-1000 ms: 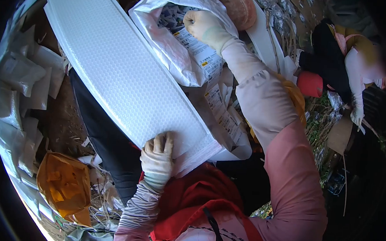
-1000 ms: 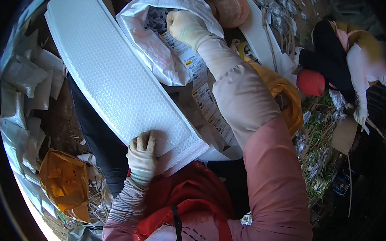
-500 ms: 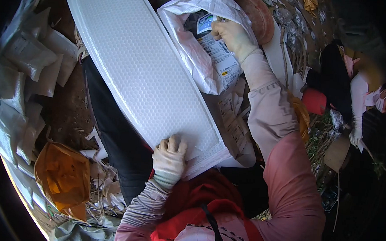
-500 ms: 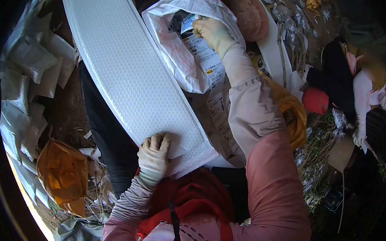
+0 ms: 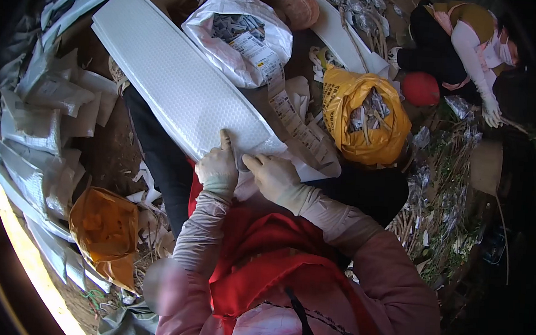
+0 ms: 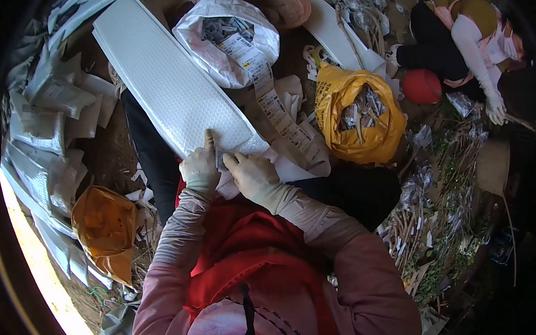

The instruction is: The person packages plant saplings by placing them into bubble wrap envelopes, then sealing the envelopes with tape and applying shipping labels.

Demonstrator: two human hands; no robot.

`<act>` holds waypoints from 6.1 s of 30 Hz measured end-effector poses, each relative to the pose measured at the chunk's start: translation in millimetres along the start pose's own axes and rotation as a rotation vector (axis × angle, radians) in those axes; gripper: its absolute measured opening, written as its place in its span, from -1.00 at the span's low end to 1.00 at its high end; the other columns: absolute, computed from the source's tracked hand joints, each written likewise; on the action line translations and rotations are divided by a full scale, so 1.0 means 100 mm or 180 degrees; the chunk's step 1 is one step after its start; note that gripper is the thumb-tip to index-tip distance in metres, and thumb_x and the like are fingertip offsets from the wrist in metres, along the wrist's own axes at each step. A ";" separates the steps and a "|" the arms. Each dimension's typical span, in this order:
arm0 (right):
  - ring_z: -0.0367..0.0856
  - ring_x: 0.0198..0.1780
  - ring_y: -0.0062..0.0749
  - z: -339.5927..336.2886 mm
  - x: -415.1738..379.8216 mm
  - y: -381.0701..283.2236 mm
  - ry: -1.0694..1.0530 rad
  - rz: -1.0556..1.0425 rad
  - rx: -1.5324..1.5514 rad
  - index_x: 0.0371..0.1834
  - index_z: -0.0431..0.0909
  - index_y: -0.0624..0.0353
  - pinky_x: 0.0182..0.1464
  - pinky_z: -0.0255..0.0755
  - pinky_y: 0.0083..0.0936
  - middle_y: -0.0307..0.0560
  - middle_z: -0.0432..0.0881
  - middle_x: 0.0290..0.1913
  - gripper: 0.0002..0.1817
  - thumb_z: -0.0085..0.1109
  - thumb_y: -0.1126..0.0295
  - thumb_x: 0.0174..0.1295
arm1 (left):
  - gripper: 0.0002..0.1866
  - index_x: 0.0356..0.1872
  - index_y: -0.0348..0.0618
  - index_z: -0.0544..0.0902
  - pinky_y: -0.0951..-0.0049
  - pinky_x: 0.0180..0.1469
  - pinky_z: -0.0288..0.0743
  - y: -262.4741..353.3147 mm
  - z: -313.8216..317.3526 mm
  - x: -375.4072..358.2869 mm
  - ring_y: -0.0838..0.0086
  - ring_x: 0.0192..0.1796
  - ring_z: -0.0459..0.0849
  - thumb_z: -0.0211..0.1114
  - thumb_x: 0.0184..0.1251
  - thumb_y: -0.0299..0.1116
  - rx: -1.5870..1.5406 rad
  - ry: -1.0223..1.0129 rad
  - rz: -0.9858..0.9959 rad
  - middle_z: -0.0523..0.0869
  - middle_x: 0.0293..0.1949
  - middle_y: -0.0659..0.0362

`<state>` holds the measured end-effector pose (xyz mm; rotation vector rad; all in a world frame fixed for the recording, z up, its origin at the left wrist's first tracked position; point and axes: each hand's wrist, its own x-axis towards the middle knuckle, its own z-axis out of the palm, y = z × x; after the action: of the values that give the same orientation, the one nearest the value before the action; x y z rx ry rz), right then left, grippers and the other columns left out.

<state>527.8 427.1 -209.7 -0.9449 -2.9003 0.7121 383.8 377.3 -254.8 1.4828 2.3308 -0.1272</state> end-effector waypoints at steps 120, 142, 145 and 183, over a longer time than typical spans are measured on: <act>0.65 -0.23 -0.03 -0.91 -3.84 -0.29 -0.1138 0.2201 0.0292 0.23 0.33 0.26 -0.21 0.54 -0.23 0.15 0.60 -0.17 -0.26 0.32 0.23 -0.07 | -0.14 0.44 -0.38 -0.02 0.14 -0.35 0.58 -0.79 0.17 -1.02 0.11 -0.37 0.70 0.19 0.19 -0.26 0.0153 0.0444 -0.0240 0.68 -0.36 -0.06; 0.36 -0.17 -0.49 -0.35 -0.33 -1.13 0.0097 0.0329 0.2270 -0.10 0.42 0.22 -0.12 0.29 -0.50 -0.13 0.46 -0.18 -0.71 0.09 0.32 0.16 | -0.11 0.45 -0.38 -0.06 0.13 -0.47 0.48 -0.17 -0.45 -1.83 0.08 -0.55 0.62 0.22 0.11 -0.39 -0.1242 0.1893 0.0265 0.62 -0.57 -0.02; 0.27 0.19 -0.26 0.30 0.11 -1.15 -0.0013 -0.0072 0.1187 0.21 0.29 0.13 0.21 0.15 -0.36 0.01 0.35 0.16 -0.47 -0.01 0.09 0.23 | -0.24 0.42 -0.27 0.10 0.15 -0.41 0.49 -0.27 -0.64 -1.99 0.05 -0.49 0.64 0.15 0.15 -0.48 -0.1681 0.2206 0.0355 0.65 -0.49 -0.05; 0.61 -0.27 -0.14 -0.13 -0.78 -0.52 0.1096 -0.0591 0.1145 -0.18 0.59 0.22 -0.18 0.53 -0.33 -0.03 0.60 -0.31 -0.84 0.13 0.52 0.18 | -0.71 -0.35 -0.09 0.62 0.09 0.08 0.44 -0.71 -0.09 -2.20 0.09 0.13 0.54 0.29 -0.24 -0.56 -0.0890 0.2404 0.1018 0.60 0.07 0.04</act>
<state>564.3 351.8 -166.3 -0.6689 -2.4127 0.9108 401.3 159.9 -176.7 1.9459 2.4240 0.9535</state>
